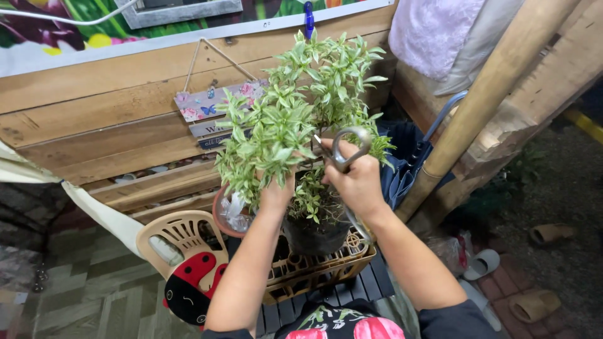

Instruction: The person trims a potted plant using shears. They hold the plant with one hand and cut branches with the other, removing cut pieces as they work.

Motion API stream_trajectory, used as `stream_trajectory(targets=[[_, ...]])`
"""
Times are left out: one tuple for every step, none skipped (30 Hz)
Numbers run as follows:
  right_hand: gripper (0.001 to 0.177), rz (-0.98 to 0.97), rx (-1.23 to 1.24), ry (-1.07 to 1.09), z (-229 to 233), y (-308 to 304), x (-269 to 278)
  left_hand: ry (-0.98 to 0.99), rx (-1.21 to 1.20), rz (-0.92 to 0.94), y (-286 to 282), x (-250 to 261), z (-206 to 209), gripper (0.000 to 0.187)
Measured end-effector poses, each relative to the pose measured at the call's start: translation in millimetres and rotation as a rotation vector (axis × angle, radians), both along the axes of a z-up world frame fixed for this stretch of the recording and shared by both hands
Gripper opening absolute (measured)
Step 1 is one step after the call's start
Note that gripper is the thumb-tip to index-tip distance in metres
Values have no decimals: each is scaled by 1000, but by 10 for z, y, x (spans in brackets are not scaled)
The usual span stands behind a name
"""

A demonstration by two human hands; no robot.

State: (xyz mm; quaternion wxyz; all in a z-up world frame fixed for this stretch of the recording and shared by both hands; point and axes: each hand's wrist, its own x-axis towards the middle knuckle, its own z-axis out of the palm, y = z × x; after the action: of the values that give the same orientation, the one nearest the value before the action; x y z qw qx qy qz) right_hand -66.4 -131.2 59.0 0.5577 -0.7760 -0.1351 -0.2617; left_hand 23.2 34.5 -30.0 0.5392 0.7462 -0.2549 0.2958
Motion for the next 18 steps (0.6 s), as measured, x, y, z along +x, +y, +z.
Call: stream_trajectory(targets=[[41,1,0,2,-32,-44,3,2,0,1,6,34,3,25],[41,39,73,48,-46,-86,26,5,26,37,16,90,29,24],[42,77,147,94,-59,-129,47,8,53,73,25,145,56,27],[42,79,147,91,-39,-141,46,5,53,74,34,204,18,27],[40,154,237,97,-19,-156,45,96,-62,-59,42,263,-19,25],[38,227,325,101,19,-178,51,185,-177,-194,39,336,-38,23],[38,228,323,95,12,-197,65,179,-178,-195,35,283,123,23],[41,178,203,67,-11,-211,71,86,-23,-56,37,217,267,27],[43,127,83,38,-36,-227,78,-7,131,84,37,152,409,31],[43,126,85,33,-38,-217,70,-12,133,83,34,96,532,31],[44,48,-160,-185,-40,-207,66,301,93,26,30,42,655,32],[45,-28,-407,-392,-58,-198,44,620,54,-37,26,-33,754,35],[45,-28,-405,-390,-62,-166,-11,622,55,-37,26,-14,722,35],[50,3,-449,-386,-69,-129,-66,584,-67,-119,34,2,686,35],[55,35,-493,-381,-77,-91,-120,545,-189,-200,43,19,649,37],[55,38,-492,-380,-23,-69,-203,546,-190,-198,40,18,656,37],[60,17,-596,-424,31,-46,-285,567,-287,-220,39,17,663,39],[65,0,-701,-464,81,-24,-380,591,-387,-239,38,0,656,41]])
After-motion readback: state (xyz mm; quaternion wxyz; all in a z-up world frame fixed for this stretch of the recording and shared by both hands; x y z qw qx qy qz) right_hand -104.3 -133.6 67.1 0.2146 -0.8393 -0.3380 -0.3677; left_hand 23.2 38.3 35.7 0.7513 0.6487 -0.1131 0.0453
